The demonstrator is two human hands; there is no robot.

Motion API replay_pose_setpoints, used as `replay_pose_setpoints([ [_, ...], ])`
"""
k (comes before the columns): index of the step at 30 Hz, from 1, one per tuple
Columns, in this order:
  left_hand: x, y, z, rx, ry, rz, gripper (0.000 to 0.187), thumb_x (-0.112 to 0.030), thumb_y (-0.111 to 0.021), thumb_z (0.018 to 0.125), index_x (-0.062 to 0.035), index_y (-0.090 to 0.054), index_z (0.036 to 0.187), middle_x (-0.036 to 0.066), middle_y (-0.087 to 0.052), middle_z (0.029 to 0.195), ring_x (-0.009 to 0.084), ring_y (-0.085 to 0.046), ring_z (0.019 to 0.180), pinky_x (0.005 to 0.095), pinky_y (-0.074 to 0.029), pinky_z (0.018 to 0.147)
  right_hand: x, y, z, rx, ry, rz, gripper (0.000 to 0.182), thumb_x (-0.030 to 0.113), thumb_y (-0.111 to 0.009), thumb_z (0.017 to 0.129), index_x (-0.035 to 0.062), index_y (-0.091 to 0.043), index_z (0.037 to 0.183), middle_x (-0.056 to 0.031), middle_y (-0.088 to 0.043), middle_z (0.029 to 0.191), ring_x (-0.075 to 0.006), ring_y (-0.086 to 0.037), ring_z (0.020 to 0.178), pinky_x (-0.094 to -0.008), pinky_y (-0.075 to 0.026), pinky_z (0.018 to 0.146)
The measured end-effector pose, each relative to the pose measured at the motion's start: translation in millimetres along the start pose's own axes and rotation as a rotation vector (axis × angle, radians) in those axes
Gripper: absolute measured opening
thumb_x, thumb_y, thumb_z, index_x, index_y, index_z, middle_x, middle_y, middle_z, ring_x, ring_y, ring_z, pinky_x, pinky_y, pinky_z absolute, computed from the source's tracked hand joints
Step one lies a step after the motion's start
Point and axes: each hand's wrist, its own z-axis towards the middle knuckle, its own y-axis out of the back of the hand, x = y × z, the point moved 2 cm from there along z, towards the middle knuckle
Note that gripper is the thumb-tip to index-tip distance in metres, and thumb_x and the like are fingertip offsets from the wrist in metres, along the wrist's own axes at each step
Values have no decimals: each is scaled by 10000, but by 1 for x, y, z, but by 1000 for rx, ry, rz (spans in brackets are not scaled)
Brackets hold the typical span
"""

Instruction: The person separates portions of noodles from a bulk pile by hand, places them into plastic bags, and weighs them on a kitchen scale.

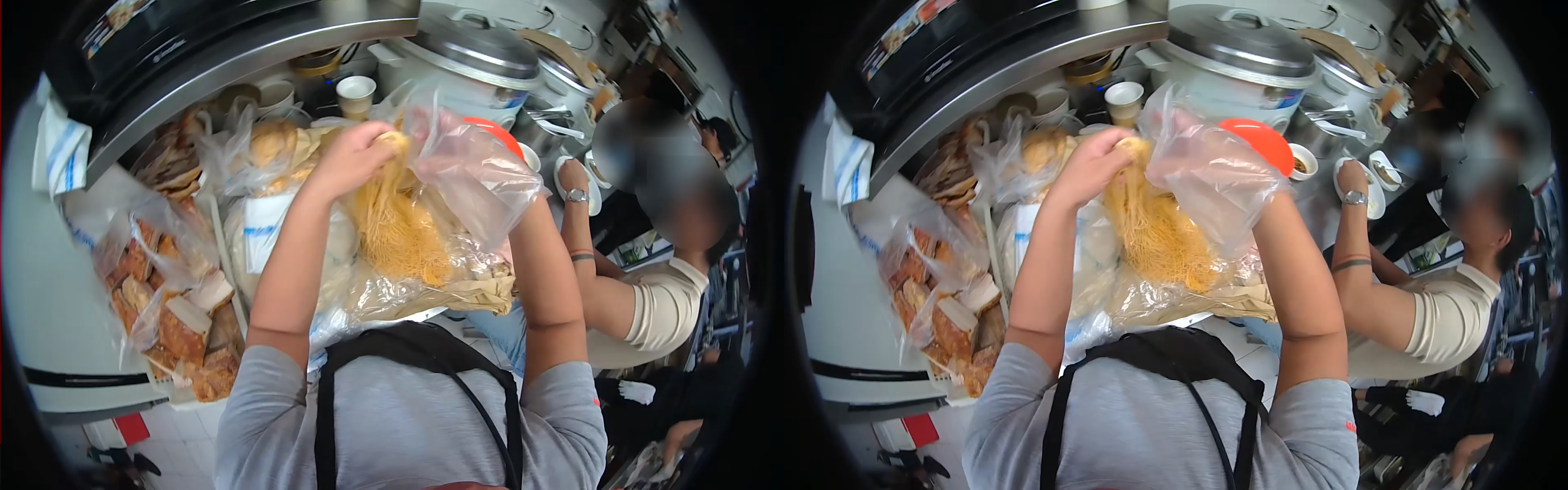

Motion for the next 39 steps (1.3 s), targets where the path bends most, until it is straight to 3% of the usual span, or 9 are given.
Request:
replay_pose_setpoints([
  [7,-32,-2,19,-137,-283,-112,166,-102,-504,790,-26,-530,936,1,-545,791,56,-493,709,202,-415,626,2,-10,21,-97,-282,414,181,196,-553,760,41,-566,852,-2,-541,740,-84,-492,619,-232,-402,505],
  [9,-32,-6,15,-173,-316,-353,250,-61,-481,783,-30,-489,1030,26,-540,946,70,-492,841,215,-413,691,27,4,32,-110,-239,158,191,205,-558,761,34,-564,845,-4,-546,744,-83,-493,618,-234,-404,517],
  [12,-19,-28,5,-188,-135,-495,263,-37,-477,763,-23,-502,1024,35,-559,936,94,-521,847,232,-422,695,25,27,56,-158,20,150,248,219,-571,744,26,-553,899,-26,-552,816,-104,-510,696,-242,-417,600],
  [15,16,-47,5,-120,184,-412,348,0,-457,705,0,-497,1051,65,-585,869,136,-549,798,271,-430,732,45,49,47,4,415,764,359,221,-579,717,26,-530,1014,-67,-553,942,-153,-523,856,-278,-421,750],
  [18,69,-67,-6,-117,52,-250,259,-33,-463,738,-3,-537,984,72,-595,840,149,-550,792,283,-432,714,106,68,47,-397,382,515,208,160,-524,772,15,-524,921,-84,-556,823,-144,-541,719,-260,-470,615],
  [30,179,-37,-50,-140,321,190,202,-103,-581,712,-1,-574,886,70,-605,788,154,-552,679,286,-444,607,157,107,54,-704,380,338,230,193,-554,733,32,-524,894,-85,-542,832,-163,-528,748,-305,-453,647],
  [31,190,-28,-49,-51,459,172,357,-159,-613,688,-2,-536,1000,99,-580,929,170,-543,827,272,-430,714,160,107,55,-715,361,339,232,196,-556,730,33,-524,892,-85,-541,833,-165,-527,751,-309,-452,650],
  [36,75,-25,-22,53,17,-113,708,-195,-616,692,37,-245,1248,176,-371,1233,224,-340,1162,285,-253,961,177,98,55,-788,172,384,242,209,-568,713,40,-525,880,-86,-535,837,-172,-521,763,-327,-445,663],
  [39,48,-58,-3,11,-144,-114,669,-205,-601,718,37,-250,1234,178,-402,1199,221,-381,1124,289,-290,932,194,86,51,-804,-130,529,248,218,-576,704,44,-525,873,-86,-532,839,-177,-517,770,-339,-441,671],
])
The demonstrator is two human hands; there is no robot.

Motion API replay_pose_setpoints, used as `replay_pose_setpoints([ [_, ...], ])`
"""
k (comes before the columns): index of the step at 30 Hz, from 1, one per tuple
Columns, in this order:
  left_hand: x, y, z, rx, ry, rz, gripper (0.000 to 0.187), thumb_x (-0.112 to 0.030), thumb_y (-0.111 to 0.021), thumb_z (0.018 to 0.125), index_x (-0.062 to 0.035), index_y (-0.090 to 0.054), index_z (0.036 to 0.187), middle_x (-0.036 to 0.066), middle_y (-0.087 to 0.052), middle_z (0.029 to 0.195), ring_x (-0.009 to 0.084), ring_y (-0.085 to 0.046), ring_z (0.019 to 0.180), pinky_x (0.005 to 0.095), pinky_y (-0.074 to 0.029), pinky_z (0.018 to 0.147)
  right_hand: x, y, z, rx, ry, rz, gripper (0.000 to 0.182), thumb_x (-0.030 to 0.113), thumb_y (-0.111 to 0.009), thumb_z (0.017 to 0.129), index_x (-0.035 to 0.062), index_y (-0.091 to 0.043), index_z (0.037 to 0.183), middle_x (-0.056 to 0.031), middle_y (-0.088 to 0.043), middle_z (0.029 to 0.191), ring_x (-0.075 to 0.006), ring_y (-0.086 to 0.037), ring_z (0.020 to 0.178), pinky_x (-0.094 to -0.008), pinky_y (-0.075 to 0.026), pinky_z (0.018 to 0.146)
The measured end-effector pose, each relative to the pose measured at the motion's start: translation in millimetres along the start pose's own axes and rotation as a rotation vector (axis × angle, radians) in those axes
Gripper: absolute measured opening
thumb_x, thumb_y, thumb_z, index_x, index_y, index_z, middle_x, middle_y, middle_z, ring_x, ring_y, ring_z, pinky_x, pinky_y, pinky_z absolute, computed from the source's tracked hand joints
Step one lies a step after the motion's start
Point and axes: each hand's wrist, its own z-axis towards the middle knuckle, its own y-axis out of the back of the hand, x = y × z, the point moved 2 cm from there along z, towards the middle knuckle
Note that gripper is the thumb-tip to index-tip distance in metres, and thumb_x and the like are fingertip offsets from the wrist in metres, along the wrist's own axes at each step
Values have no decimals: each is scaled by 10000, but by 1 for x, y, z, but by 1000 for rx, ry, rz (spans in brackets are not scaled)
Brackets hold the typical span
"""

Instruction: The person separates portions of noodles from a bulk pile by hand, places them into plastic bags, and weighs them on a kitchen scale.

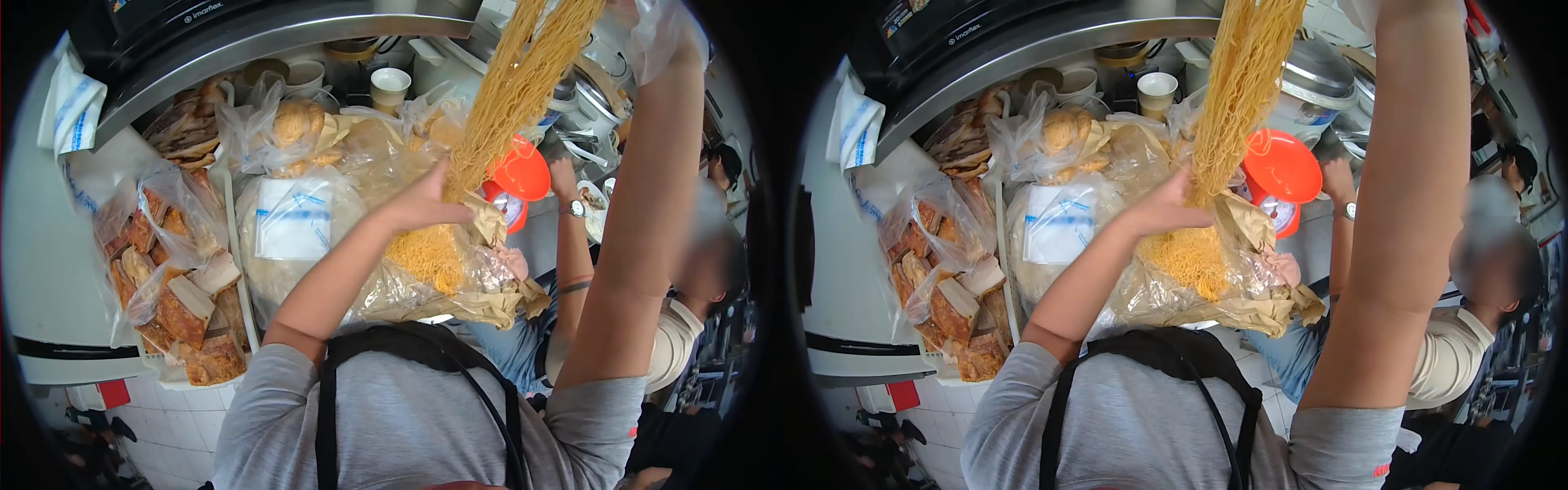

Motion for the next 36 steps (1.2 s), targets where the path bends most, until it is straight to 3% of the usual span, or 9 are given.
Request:
replay_pose_setpoints([
  [3,9,-27,-2,-53,61,-125,577,-212,-579,740,45,-311,1182,187,-438,1154,223,-426,1074,291,-329,890,-12,-7,-15,-397,404,-165,250,244,-571,701,48,-521,847,-92,-527,852,-186,-516,773,-344,-438,674],
  [6,37,-36,-23,-114,121,17,479,-223,-550,764,35,-368,1124,202,-480,1083,239,-480,1002,303,-371,831,-12,29,25,-354,580,-265,211,249,-553,726,53,-514,795,-80,-526,829,-170,-516,728,-321,-437,644],
  [8,69,-36,-42,-122,138,93,423,-241,-518,783,19,-396,1094,216,-517,1015,273,-520,944,330,-399,788,-9,37,36,-258,626,-232,195,242,-543,737,57,-514,791,-71,-525,804,-162,-511,704,-309,-431,621],
  [11,89,-25,-67,39,675,637,370,-211,-478,780,-6,-412,1081,228,-558,868,340,-549,836,390,-427,725,-7,47,48,-76,646,-145,173,231,-529,754,62,-514,786,-57,-523,767,-150,-505,668,-291,-421,585],
  [22,103,-21,-81,86,695,771,399,-144,-445,733,-29,-405,1112,210,-561,912,340,-538,863,412,-414,750,33,104,117,391,739,33,126,192,-476,814,82,-514,765,-6,-515,629,-105,-483,536,-227,-385,455],
  [27,103,-23,-79,87,703,816,379,-149,-450,725,-28,-416,1082,205,-571,872,344,-548,828,417,-421,731,-22,122,144,99,679,195,126,230,-474,824,138,-510,746,33,-475,545,-94,-453,431,-199,-331,369],
  [29,103,-24,-79,89,703,838,347,-150,-455,721,-25,-428,1043,202,-575,849,346,-553,807,419,-424,719,-70,151,179,499,387,309,151,238,-443,838,138,-517,753,26,-486,599,-87,-471,504,-207,-366,428],
  [30,102,-25,-78,91,701,840,325,-148,-455,720,-25,-430,1020,202,-575,841,347,-553,802,419,-425,715,-79,139,162,297,397,334,156,224,-427,844,117,-522,784,-11,-492,673,-110,-488,639,-224,-402,562],
  [36,99,-26,-78,81,677,857,259,-148,-463,713,-29,-434,941,212,-572,805,355,-555,773,428,-427,697,-192,164,121,154,153,-238,359,196,-558,721,26,-502,1033,-88,-558,935,-171,-541,769,-285,-425,695],
])
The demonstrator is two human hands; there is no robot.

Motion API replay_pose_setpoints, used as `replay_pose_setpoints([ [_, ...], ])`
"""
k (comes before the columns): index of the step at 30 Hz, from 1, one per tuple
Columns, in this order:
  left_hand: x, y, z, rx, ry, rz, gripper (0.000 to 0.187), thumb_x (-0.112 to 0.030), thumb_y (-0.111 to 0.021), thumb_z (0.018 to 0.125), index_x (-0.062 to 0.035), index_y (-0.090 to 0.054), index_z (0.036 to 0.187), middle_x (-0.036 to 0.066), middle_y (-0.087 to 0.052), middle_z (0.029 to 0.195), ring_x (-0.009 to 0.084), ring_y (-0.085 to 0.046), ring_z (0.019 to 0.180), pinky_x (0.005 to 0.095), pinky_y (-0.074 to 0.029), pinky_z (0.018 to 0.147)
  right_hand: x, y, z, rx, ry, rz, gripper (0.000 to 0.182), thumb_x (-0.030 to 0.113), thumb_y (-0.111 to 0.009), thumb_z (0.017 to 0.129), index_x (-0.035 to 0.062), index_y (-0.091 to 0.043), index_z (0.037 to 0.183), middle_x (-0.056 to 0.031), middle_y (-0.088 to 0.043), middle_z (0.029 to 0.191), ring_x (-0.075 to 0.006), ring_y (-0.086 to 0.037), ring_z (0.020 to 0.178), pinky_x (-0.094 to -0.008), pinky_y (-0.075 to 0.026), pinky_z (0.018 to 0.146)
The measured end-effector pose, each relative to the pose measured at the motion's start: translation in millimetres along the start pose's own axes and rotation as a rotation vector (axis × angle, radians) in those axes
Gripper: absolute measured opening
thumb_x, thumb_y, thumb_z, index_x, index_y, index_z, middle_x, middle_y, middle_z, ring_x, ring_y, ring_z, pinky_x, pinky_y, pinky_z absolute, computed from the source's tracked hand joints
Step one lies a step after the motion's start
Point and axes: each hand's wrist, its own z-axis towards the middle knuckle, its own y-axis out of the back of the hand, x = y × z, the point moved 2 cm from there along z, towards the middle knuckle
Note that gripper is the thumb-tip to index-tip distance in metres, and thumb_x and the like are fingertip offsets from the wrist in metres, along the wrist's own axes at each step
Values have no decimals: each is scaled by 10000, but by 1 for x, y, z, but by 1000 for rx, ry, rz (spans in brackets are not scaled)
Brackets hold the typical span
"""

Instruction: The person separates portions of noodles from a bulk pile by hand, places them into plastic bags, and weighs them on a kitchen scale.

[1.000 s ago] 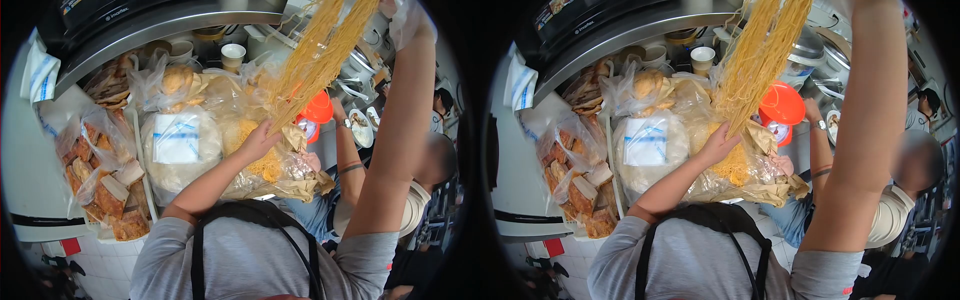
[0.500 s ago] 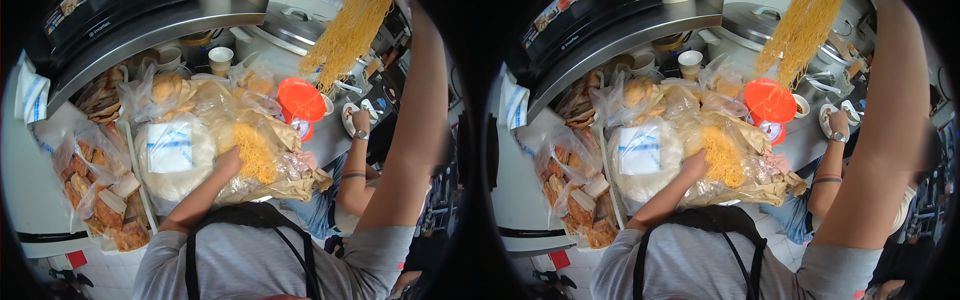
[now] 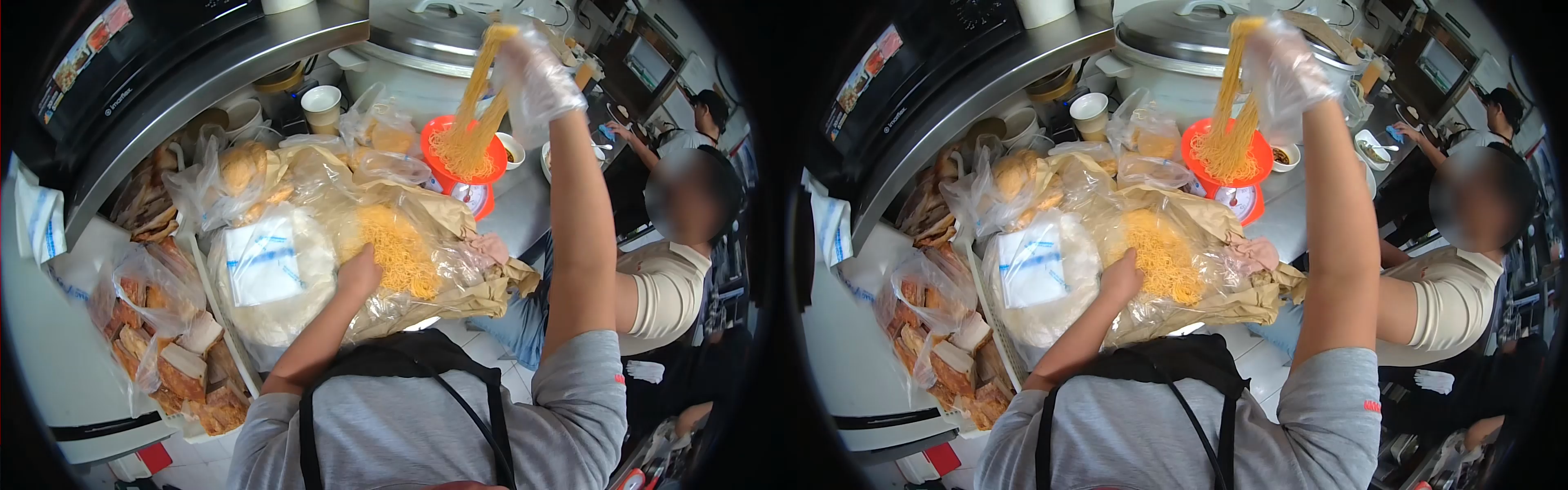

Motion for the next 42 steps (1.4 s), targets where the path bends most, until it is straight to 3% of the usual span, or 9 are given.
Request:
replay_pose_setpoints([
  [8,-2,-3,0,-20,10,32,255,-153,-474,707,-41,-433,932,215,-570,785,367,-553,752,437,-426,684,-35,-9,-34,464,187,-1339,336,247,-411,785,47,-514,1035,-211,-546,952,-316,-543,862,-358,-420,756],
  [14,-1,-8,2,-48,-7,69,264,-160,-475,707,-48,-419,939,211,-571,784,370,-552,743,436,-423,677,-34,-21,-50,538,-177,-1256,387,257,-376,807,58,-471,1126,-108,-505,1111,-269,-479,1028,-360,-372,866],
  [27,17,-2,17,-5,-186,-7,317,-200,-525,711,-17,-491,968,195,-577,827,351,-551,785,390,-429,695,-5,-15,-62,350,220,-1677,351,216,-372,822,-22,-459,1064,-136,-554,948,-258,-541,868,-319,-426,786],
  [32,-16,58,7,-38,-164,-110,233,-199,-521,740,-20,-577,878,177,-585,781,295,-565,734,338,-432,663,15,-18,-123,115,406,-740,402,121,-494,756,127,-463,1156,-108,-569,954,-250,-557,844,-292,-449,765],
  [35,-27,79,4,-99,-215,-242,220,-180,-511,755,-18,-575,889,151,-588,744,234,-563,680,299,-431,639,-55,-34,-135,405,436,-22,423,195,-532,765,136,-445,1174,-101,-536,1028,-229,-528,923,-296,-410,834],
  [36,-32,85,5,-111,-256,-301,216,-172,-507,761,-16,-574,895,137,-590,735,209,-560,663,284,-429,631,-57,-48,-150,481,100,305,401,203,-525,759,117,-468,1147,-116,-531,1036,-242,-525,928,-294,-399,846],
  [39,-52,98,-2,-156,-391,-453,185,-133,-510,773,-1,-574,886,44,-579,743,107,-517,679,235,-413,620,-47,-78,-175,442,474,-538,318,256,-481,758,42,-522,990,-146,-541,974,-257,-533,874,-337,-408,776],
  [40,-60,104,-6,-132,-386,-484,175,-118,-510,776,3,-575,884,20,-572,754,88,-507,692,223,-409,621,-52,-90,-178,708,63,-501,307,228,-484,744,54,-522,995,-146,-558,883,-255,-537,800,-346,-418,720],
  [42,-72,115,-12,-172,-389,-558,149,-95,-502,777,13,-573,850,4,-560,743,71,-497,694,205,-399,634,-94,-116,-194,559,239,-330,249,200,-528,717,31,-544,899,-149,-565,792,-269,-540,728,-359,-410,679],
])
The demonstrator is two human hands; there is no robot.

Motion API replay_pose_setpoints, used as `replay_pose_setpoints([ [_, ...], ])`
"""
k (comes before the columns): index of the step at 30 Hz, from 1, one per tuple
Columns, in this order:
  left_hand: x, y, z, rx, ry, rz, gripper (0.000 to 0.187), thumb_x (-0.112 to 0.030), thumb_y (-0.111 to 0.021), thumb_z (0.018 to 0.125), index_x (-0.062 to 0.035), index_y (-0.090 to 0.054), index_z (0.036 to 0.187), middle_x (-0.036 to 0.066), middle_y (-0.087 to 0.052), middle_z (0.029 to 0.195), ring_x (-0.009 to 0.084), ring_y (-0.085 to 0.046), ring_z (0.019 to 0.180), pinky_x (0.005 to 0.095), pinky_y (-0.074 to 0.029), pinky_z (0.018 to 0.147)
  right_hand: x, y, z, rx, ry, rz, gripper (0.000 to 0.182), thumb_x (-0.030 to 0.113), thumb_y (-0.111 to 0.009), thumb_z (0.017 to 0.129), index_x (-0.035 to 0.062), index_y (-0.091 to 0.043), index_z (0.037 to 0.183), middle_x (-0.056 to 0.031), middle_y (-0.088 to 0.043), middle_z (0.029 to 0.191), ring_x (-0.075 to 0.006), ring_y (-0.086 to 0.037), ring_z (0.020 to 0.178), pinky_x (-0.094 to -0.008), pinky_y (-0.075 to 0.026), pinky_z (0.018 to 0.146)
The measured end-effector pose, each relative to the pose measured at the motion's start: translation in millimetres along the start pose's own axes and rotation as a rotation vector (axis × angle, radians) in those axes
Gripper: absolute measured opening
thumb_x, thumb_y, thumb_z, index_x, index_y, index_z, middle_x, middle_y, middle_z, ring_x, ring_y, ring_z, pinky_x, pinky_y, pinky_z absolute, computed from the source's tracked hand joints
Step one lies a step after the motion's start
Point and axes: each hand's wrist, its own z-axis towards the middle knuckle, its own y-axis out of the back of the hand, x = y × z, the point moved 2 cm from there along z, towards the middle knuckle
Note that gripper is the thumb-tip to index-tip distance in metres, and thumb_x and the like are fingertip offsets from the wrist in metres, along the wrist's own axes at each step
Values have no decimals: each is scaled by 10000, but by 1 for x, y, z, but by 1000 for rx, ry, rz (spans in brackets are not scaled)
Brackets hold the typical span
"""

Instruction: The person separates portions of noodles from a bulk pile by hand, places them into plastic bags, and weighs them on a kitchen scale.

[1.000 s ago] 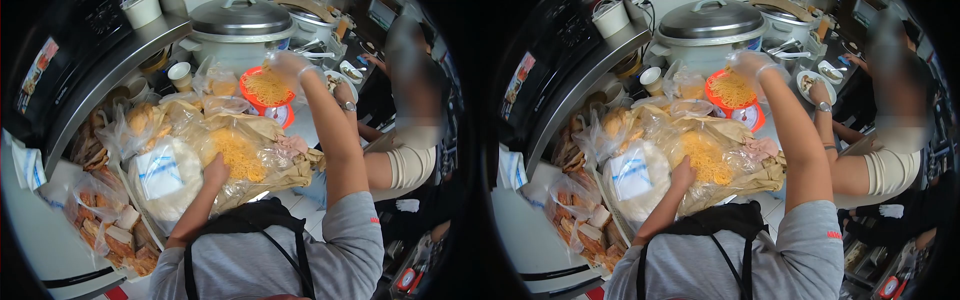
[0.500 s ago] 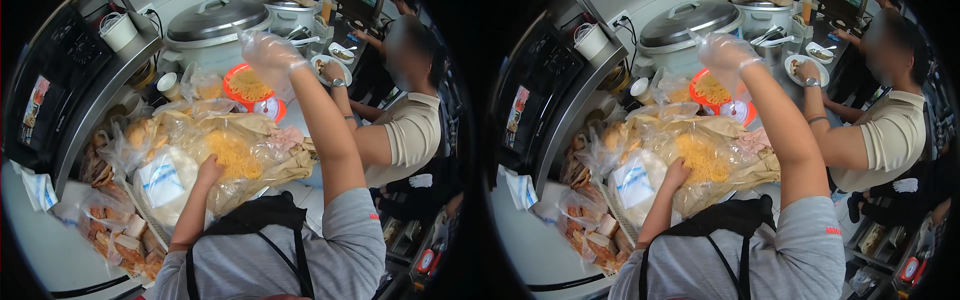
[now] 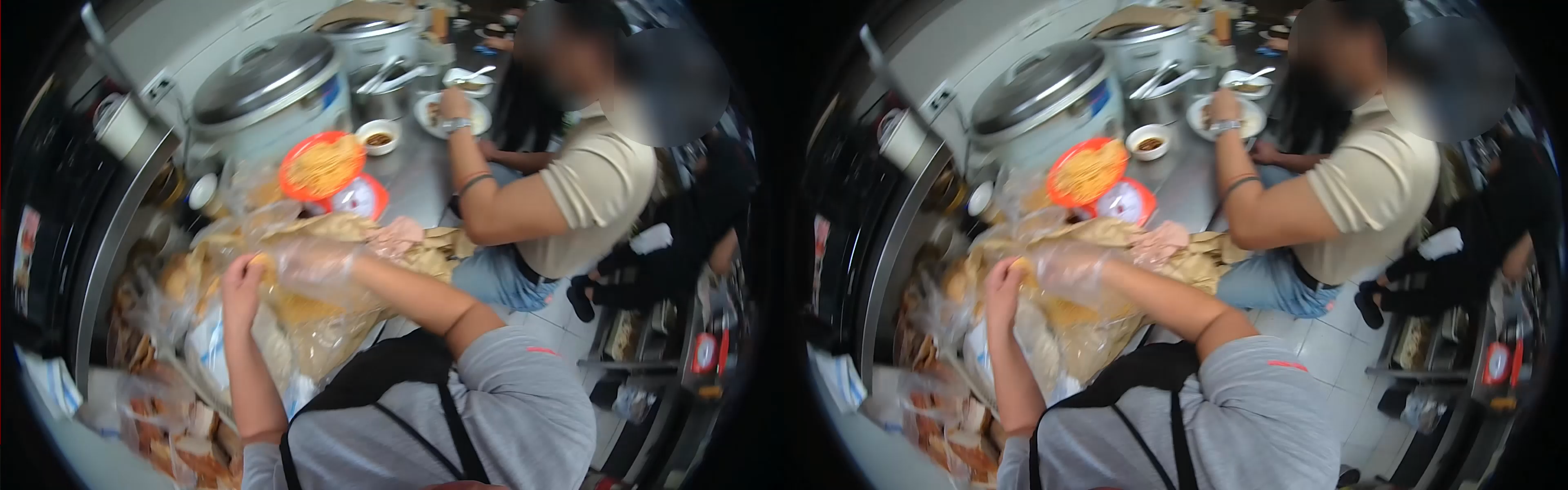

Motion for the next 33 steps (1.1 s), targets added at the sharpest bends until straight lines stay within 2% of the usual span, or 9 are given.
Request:
replay_pose_setpoints([
  [5,6,25,4,-164,-64,-198,140,-111,-497,813,-5,-564,874,7,-553,791,71,-484,729,200,-389,667,21,-12,-12,73,-352,165,247,205,-524,714,43,-562,896,-145,-575,804,-261,-541,725,-349,-407,663],
  [9,0,49,7,-300,-155,-138,131,-127,-489,831,-14,-549,858,6,-541,799,72,-474,731,201,-387,668,21,-10,-19,121,-438,148,291,204,-467,752,120,-537,1022,-148,-581,842,-267,-554,762,-366,-410,685],
  [15,-20,64,7,-387,-187,-412,129,-139,-446,853,-33,-498,799,-13,-501,720,56,-457,667,191,-378,614,19,6,-38,47,-525,-71,325,251,-370,791,63,-544,991,-174,-578,901,-312,-559,850,-396,-419,721],
  [18,-21,63,11,-290,-152,-387,124,-136,-435,851,-50,-486,779,-21,-473,653,31,-412,571,174,-336,511,3,-5,-31,197,-482,-274,328,260,-358,802,61,-544,985,-175,-575,915,-334,-558,828,-405,-420,733],
  [23,-33,46,5,-59,53,-126,87,-108,-478,809,-52,-506,749,-49,-446,601,6,-366,519,159,-273,455,46,23,1,-222,-32,-148,268,253,-434,766,56,-570,885,-165,-586,845,-336,-562,769,-394,-430,690],
  [25,-13,38,10,-10,-11,-94,76,-64,-469,788,-37,-527,747,-54,-453,604,7,-366,526,162,-280,465,60,26,18,-216,27,-55,242,219,-484,734,56,-559,896,-160,-581,823,-329,-559,752,-388,-430,660],
  [27,-14,31,8,25,-32,-97,81,-44,-459,776,-28,-535,752,-50,-464,618,14,-375,538,170,-297,476,76,27,30,-14,-142,-25,297,171,-533,696,64,-525,973,-152,-567,830,-317,-550,747,-383,-423,632],
  [30,-12,31,4,-44,-69,-71,59,-30,-471,741,-7,-523,727,-24,-490,650,46,-418,594,197,-350,531,80,21,40,-72,-158,-68,190,175,-530,695,30,-551,816,-157,-569,792,-324,-548,751,-386,-424,646],
  [33,3,43,3,-72,-46,11,52,-27,-478,728,-3,-524,728,-11,-517,671,54,-438,615,204,-364,549,74,15,45,-168,-200,-66,177,183,-524,699,40,-564,793,-155,-576,769,-321,-556,746,-384,-429,650],
])
